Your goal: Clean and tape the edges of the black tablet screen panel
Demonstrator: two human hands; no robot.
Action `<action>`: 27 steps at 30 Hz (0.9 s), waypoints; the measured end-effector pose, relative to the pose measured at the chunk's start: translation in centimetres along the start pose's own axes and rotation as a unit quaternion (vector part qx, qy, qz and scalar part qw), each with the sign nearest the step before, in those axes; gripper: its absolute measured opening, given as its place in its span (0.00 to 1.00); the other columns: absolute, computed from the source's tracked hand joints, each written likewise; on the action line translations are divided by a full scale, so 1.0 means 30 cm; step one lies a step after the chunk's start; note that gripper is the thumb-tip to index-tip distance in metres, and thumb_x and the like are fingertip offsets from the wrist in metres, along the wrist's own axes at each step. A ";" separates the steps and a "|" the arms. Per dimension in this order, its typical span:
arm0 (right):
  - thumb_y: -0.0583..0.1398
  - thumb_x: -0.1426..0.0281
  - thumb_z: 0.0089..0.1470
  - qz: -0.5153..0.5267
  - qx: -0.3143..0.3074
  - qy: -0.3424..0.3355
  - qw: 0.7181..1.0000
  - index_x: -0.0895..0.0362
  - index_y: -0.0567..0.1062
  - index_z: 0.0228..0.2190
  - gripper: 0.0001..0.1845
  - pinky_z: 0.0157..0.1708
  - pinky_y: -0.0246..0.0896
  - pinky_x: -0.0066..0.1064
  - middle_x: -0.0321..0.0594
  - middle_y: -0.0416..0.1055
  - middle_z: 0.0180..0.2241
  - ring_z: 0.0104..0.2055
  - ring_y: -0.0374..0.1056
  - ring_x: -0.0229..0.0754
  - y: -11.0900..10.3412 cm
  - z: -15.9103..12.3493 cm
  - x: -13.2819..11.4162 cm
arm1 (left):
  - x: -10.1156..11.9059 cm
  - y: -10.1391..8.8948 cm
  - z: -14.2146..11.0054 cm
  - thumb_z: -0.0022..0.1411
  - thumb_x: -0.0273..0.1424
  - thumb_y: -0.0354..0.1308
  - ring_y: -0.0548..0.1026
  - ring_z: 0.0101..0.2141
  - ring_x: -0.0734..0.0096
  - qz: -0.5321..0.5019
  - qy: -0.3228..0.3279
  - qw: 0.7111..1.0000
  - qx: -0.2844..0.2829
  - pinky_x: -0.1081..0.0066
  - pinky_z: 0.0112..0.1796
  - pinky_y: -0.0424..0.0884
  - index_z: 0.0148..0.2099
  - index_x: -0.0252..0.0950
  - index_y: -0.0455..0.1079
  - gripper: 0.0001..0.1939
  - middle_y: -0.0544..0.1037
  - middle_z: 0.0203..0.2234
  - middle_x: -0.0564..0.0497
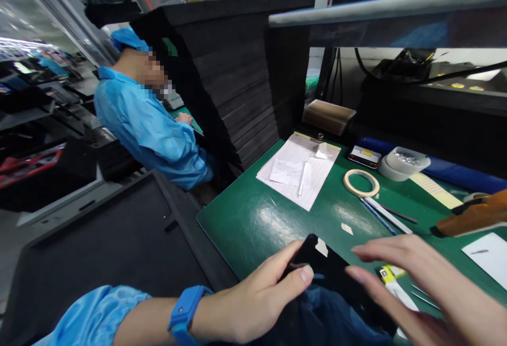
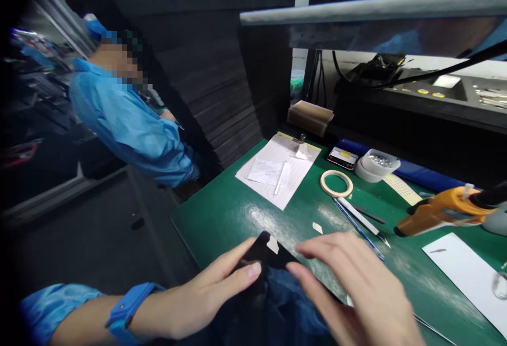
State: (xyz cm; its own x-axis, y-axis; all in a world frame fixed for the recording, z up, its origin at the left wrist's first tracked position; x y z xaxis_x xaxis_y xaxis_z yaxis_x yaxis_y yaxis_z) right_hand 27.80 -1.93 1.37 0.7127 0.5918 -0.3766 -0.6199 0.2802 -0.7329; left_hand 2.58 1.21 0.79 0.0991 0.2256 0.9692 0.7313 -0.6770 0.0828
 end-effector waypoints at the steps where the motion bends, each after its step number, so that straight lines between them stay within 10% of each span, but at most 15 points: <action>1: 0.62 0.63 0.78 0.002 -0.011 -0.019 1.000 0.52 0.76 0.53 0.08 0.41 0.75 0.29 0.41 0.77 0.45 0.43 0.77 0.43 0.017 0.020 -0.019 | -0.007 0.000 0.001 0.83 0.48 0.53 0.66 0.75 0.51 0.002 -0.002 1.000 -0.004 0.55 0.75 0.60 0.81 0.41 0.60 0.33 0.70 0.77 0.45; 15: 0.55 0.67 0.82 0.055 -0.059 -0.058 0.995 0.53 0.75 0.48 0.09 0.37 0.65 0.35 0.40 0.76 0.41 0.40 0.73 0.42 0.050 0.088 0.013 | -0.003 -0.007 0.005 0.77 0.55 0.53 0.57 0.79 0.39 0.069 -0.093 0.993 -0.012 0.43 0.77 0.50 0.81 0.26 0.57 0.46 0.60 0.80 0.31; 20: 0.53 0.68 0.83 0.036 -0.051 -0.048 0.997 0.50 0.78 0.50 0.13 0.42 0.67 0.34 0.39 0.77 0.42 0.40 0.73 0.42 0.061 0.071 0.010 | -0.006 -0.010 0.025 0.79 0.52 0.52 0.76 0.64 0.43 0.042 -0.024 0.998 -0.032 0.44 0.74 0.59 0.70 0.26 0.72 0.36 0.81 0.63 0.32; 27: 0.54 0.67 0.83 0.060 -0.039 -0.117 0.991 0.50 0.76 0.50 0.10 0.43 0.69 0.24 0.36 0.77 0.43 0.44 0.74 0.38 0.076 0.082 0.060 | -0.010 -0.009 0.030 0.78 0.54 0.54 0.76 0.62 0.42 0.036 -0.018 0.998 -0.040 0.44 0.69 0.65 0.66 0.27 0.74 0.35 0.81 0.59 0.34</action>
Point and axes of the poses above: each hand's wrist, its own z-axis towards the middle knuckle, its own y-axis out of the palm, x = y × z, the point moved 1 cm from there along z, towards the middle knuckle
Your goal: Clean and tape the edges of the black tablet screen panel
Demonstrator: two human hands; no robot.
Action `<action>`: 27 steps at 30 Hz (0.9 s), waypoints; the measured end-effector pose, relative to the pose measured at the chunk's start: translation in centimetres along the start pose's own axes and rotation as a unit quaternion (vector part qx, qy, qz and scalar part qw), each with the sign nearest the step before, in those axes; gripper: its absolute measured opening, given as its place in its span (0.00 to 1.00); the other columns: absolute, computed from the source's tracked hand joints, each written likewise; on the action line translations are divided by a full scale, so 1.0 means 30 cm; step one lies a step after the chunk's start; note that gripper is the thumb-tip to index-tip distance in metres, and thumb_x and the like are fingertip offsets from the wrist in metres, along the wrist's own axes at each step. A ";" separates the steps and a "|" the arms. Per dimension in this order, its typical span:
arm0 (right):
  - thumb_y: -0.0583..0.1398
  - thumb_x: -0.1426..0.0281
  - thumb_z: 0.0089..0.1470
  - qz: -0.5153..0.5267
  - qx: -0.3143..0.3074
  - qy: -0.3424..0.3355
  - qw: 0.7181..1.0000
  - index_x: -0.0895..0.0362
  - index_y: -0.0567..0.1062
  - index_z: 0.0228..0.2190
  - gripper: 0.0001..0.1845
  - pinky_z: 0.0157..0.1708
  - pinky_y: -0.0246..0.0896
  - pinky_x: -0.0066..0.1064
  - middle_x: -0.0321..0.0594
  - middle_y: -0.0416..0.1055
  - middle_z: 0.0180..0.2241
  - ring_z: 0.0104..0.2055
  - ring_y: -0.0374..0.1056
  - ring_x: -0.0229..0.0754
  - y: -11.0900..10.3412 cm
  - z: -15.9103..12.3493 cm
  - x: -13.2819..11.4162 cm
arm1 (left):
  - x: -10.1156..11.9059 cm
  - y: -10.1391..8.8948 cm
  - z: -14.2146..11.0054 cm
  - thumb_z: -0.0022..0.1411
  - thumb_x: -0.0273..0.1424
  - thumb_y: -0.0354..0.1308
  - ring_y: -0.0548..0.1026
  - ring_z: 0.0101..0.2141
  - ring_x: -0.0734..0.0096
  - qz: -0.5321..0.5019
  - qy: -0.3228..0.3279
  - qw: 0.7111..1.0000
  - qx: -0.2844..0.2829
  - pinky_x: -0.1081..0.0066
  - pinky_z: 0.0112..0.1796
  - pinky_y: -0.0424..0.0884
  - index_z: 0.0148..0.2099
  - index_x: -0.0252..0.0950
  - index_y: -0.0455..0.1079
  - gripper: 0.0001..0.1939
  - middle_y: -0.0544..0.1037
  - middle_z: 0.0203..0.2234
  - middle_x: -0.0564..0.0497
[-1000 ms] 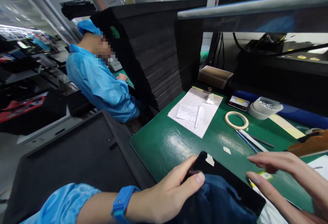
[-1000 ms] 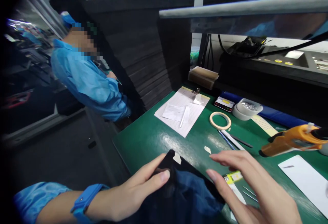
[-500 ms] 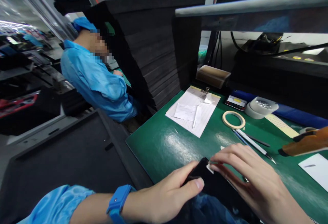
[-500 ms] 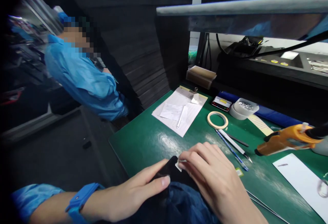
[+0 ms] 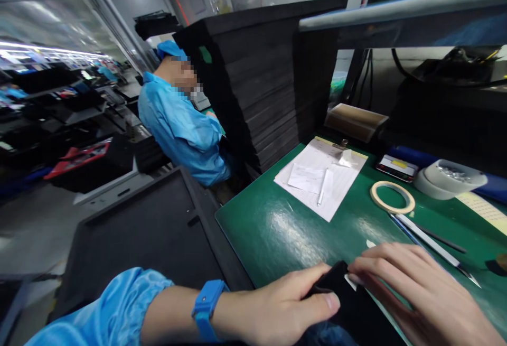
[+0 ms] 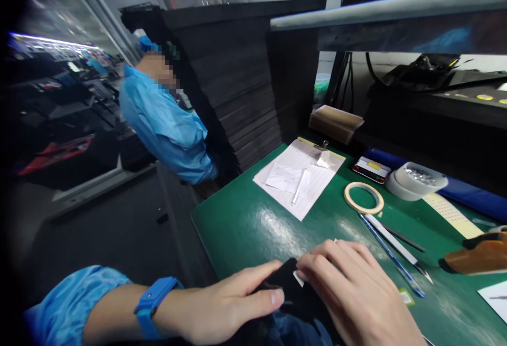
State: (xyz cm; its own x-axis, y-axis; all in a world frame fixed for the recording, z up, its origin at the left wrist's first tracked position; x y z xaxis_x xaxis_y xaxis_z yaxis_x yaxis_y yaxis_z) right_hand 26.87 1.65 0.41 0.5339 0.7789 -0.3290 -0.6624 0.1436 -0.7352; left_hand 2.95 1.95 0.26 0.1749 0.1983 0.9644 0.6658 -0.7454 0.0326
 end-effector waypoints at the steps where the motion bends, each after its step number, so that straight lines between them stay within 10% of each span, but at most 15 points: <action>1: 0.54 0.67 0.83 -0.001 0.000 -0.009 1.000 0.51 0.76 0.49 0.10 0.42 0.69 0.24 0.36 0.77 0.42 0.43 0.75 0.38 -0.001 0.007 0.001 | 0.001 0.000 -0.001 0.78 0.54 0.54 0.76 0.62 0.42 0.001 -0.004 1.000 -0.002 0.44 0.68 0.66 0.65 0.27 0.74 0.35 0.81 0.59 0.33; 27: 0.53 0.71 0.82 -0.014 -0.027 0.022 0.999 0.53 0.70 0.51 0.05 0.52 0.65 0.28 0.34 0.77 0.41 0.41 0.75 0.36 0.022 -0.011 -0.007 | -0.016 -0.004 -0.008 0.79 0.43 0.53 0.76 0.59 0.49 0.029 -0.017 0.999 0.005 0.52 0.66 0.69 0.60 0.36 0.75 0.20 0.82 0.55 0.43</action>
State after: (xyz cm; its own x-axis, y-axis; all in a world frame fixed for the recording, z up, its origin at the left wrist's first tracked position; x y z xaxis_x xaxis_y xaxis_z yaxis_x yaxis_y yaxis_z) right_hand 26.49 1.37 -0.19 0.5754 0.7468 -0.3336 -0.6187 0.1305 -0.7747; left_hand 2.61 1.79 -0.14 0.2384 0.1769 0.9549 0.6610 -0.7499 -0.0261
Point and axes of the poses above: each hand's wrist, its own z-axis towards the middle knuckle, its own y-axis out of the palm, x = y × z, the point moved 1 cm from there along z, towards the middle knuckle
